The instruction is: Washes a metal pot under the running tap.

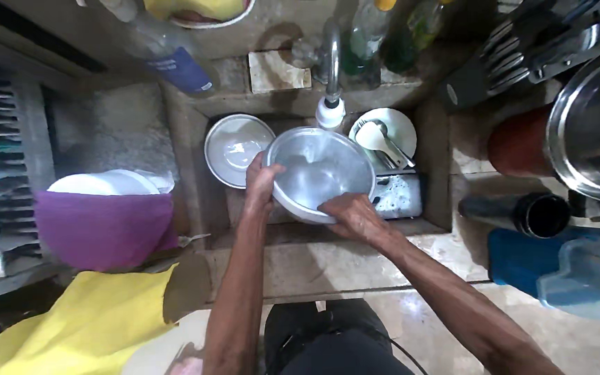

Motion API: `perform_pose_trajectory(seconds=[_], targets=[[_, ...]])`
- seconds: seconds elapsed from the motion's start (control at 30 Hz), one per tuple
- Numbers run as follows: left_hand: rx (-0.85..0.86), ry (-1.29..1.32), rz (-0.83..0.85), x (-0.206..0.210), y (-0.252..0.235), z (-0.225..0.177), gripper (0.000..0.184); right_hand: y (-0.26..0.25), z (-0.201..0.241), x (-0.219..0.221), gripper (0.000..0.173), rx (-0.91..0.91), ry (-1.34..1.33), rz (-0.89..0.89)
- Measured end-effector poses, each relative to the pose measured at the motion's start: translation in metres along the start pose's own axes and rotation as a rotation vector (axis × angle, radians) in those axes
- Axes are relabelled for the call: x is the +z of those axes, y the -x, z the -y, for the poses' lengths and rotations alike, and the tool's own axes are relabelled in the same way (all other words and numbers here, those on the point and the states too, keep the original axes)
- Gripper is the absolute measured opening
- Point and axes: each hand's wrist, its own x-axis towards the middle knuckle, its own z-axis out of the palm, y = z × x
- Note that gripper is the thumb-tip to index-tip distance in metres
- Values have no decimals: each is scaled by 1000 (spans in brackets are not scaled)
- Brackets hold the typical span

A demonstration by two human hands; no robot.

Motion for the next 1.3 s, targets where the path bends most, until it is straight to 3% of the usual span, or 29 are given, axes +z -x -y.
perform_pose_trajectory(seconds=[0.1, 0.17, 0.27, 0.37, 0.47, 0.57, 0.63, 0.7, 0.8, 0.9, 0.97, 1.07, 1.1, 1.17, 1.2, 1.3], targets=[[255, -66, -86, 12, 13, -5, 63, 1, -19, 17, 45, 66, -298, 175], [455, -222, -131, 15, 27, -13, 55, -14, -39, 27, 36, 95, -473, 288], [635, -369, -193, 17, 32, -23, 50, -59, -81, 37, 38, 83, -199, 413], [633, -389, -225, 18, 28, -27, 51, -100, -110, 37, 24, 67, 229, 387], [613, -378, -247, 20, 22, -27, 50, -112, -108, 42, 28, 209, 361, 223], [642, -316, -277, 28, 17, -15, 49, -98, -80, 64, 43, 338, 107, 305], [668, -229, -281, 32, 9, -2, 48, -91, -68, 67, 30, 268, -303, 338], [664, -197, -292, 31, 8, 6, 48, -89, -76, 65, 24, 189, -394, 427], [621, -270, -274, 28, 9, 5, 50, -101, -113, 45, 33, 200, 140, 530], [571, -306, -257, 24, 10, 0, 50, -106, -115, 41, 35, 283, 370, 326], [578, -280, -269, 27, 10, 2, 51, -96, -103, 56, 43, 327, 263, 346], [600, -227, -293, 33, 8, 13, 50, -81, -82, 72, 28, 262, -243, 473], [586, -215, -299, 33, 10, 15, 49, -81, -81, 68, 26, 247, -301, 548], [545, -243, -302, 30, 12, 15, 49, -95, -92, 55, 30, 283, -99, 655], [529, -270, -297, 30, 12, 15, 49, -102, -99, 46, 34, 315, 42, 628], [472, -307, -269, 25, 8, 13, 49, -130, -109, 36, 49, 158, 302, 312]])
